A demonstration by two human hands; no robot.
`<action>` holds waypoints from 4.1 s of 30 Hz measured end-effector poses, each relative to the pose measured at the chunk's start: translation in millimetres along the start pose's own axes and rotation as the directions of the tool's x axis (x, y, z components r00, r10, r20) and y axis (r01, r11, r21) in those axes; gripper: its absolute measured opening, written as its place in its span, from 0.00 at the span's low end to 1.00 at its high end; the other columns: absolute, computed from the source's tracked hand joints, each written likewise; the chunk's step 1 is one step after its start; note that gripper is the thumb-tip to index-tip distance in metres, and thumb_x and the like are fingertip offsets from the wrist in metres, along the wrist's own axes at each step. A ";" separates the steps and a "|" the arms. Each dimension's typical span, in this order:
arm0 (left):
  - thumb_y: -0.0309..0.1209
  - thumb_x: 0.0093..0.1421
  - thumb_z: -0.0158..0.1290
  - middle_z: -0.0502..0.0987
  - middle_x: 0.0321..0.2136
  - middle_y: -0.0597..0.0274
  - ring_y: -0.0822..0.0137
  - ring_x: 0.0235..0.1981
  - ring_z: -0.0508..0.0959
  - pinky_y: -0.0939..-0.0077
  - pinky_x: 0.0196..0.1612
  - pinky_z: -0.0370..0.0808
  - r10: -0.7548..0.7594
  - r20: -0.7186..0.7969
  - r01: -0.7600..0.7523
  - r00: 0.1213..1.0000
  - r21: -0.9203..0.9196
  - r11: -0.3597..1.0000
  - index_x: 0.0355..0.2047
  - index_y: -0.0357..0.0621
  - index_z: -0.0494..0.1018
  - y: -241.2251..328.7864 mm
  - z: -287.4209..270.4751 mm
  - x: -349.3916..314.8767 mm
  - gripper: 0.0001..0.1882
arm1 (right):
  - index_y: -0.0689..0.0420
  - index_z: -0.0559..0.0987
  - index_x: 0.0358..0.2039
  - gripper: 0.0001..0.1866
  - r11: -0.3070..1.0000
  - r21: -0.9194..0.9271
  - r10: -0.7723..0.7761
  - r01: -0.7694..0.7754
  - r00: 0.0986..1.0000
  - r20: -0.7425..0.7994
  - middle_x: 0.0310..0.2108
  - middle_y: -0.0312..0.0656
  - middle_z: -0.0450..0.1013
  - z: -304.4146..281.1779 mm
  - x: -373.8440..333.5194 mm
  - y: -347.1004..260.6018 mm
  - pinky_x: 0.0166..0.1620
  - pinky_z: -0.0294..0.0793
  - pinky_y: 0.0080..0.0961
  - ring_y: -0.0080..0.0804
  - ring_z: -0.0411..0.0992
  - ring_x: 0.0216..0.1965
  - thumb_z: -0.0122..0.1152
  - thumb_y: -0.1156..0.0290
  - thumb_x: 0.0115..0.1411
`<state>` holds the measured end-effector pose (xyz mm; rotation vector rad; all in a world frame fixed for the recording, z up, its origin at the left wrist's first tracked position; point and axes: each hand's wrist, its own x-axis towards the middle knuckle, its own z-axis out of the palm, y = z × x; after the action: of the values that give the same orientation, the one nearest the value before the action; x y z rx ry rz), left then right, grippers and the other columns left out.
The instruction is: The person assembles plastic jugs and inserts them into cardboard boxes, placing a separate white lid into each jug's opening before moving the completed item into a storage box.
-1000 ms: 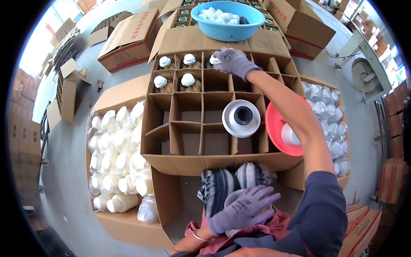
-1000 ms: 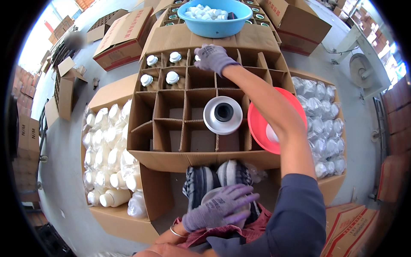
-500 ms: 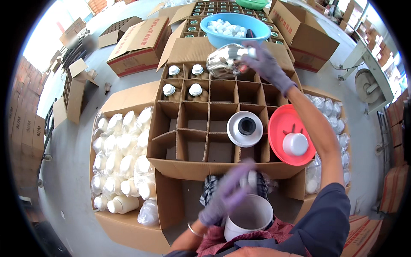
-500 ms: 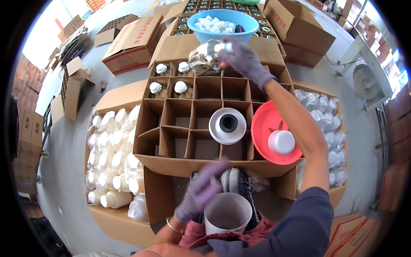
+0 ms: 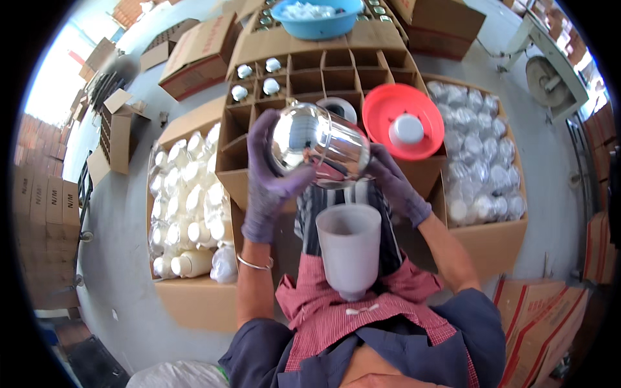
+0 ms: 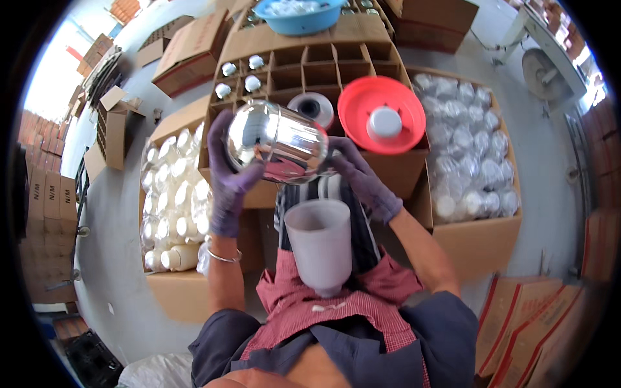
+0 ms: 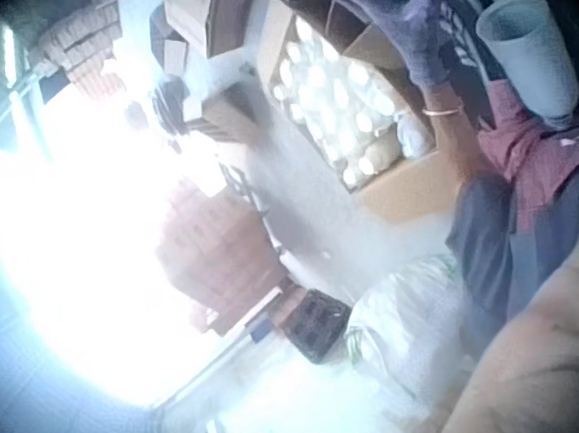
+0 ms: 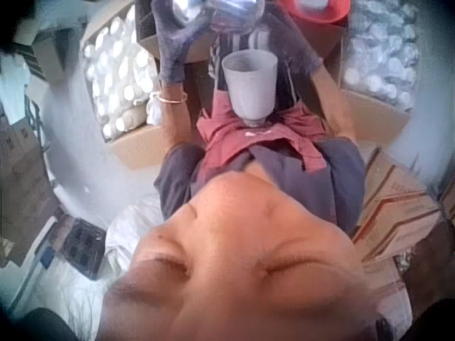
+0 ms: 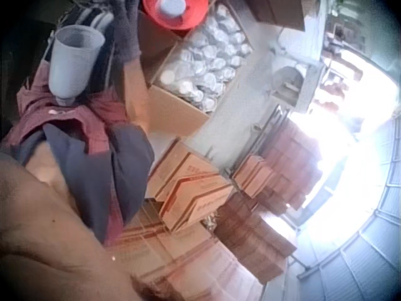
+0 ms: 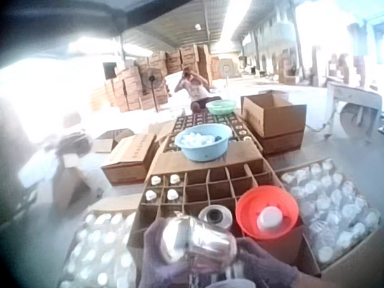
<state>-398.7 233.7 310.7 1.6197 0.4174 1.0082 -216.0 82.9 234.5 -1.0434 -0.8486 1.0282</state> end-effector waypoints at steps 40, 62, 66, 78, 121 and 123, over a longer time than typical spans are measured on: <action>0.39 0.59 0.56 0.68 0.59 0.59 0.61 0.60 0.67 0.63 0.64 0.61 -0.156 0.420 -0.015 0.894 0.377 0.926 0.60 0.49 0.66 -85.9 -49.0 -240.8 0.28 | 0.62 0.58 0.64 0.52 0.824 -0.223 -0.288 0.520 0.725 0.626 0.53 0.45 0.68 98.9 -48.0 -66.5 0.59 0.64 0.32 0.37 0.67 0.55 0.78 0.63 0.43; 0.34 0.63 0.52 0.69 0.54 0.60 0.65 0.52 0.70 0.68 0.60 0.60 -0.422 0.425 0.467 0.801 -0.003 0.884 0.59 0.41 0.62 -133.6 -26.2 -247.4 0.25 | 0.61 0.57 0.62 0.55 0.825 -0.282 -0.404 0.489 0.861 0.308 0.48 0.49 0.69 121.3 -57.4 -66.3 0.53 0.71 0.32 0.39 0.72 0.49 0.79 0.54 0.39; 0.34 0.63 0.52 0.70 0.52 0.61 0.65 0.50 0.70 0.68 0.58 0.61 -0.422 0.432 0.464 0.797 0.009 0.886 0.57 0.40 0.63 -135.9 -22.9 -245.2 0.24 | 0.59 0.55 0.64 0.55 0.785 -0.389 -0.426 0.483 0.875 0.228 0.47 0.44 0.70 115.6 -60.2 -73.9 0.55 0.67 0.30 0.33 0.71 0.49 0.78 0.61 0.41; 0.34 0.63 0.53 0.71 0.47 0.61 0.67 0.45 0.71 0.69 0.52 0.64 -0.446 0.375 0.458 0.812 0.063 0.887 0.54 0.39 0.65 -133.5 -25.2 -240.0 0.22 | 0.62 0.58 0.60 0.49 0.726 -0.528 -0.525 0.440 0.851 -0.013 0.48 0.44 0.69 111.5 -59.5 -74.5 0.55 0.66 0.30 0.31 0.70 0.49 0.77 0.61 0.43; 0.38 0.63 0.53 0.78 0.40 0.56 0.65 0.40 0.79 0.70 0.46 0.75 -0.608 0.195 0.544 0.769 0.300 0.784 0.49 0.32 0.72 1.1 -106.8 -118.4 0.22 | 0.60 0.72 0.52 0.38 0.855 -0.380 -0.187 0.353 0.893 0.408 0.51 0.46 0.70 -5.1 -89.0 -17.5 0.58 0.66 0.32 0.39 0.69 0.53 0.76 0.58 0.41; 0.33 0.56 0.59 0.78 0.33 0.56 0.62 0.35 0.80 0.69 0.35 0.76 -0.471 0.475 0.103 0.743 0.614 0.782 0.51 0.41 0.73 50.8 -63.6 -75.2 0.23 | 0.59 0.77 0.45 0.24 0.832 -0.476 -0.070 0.285 0.905 0.418 0.42 0.43 0.74 -32.4 -67.8 -17.1 0.51 0.71 0.30 0.35 0.73 0.47 0.69 0.61 0.50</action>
<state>-503.6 202.9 328.6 2.1991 0.5307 0.0468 -202.5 6.9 236.1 -1.2025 -1.5964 0.8618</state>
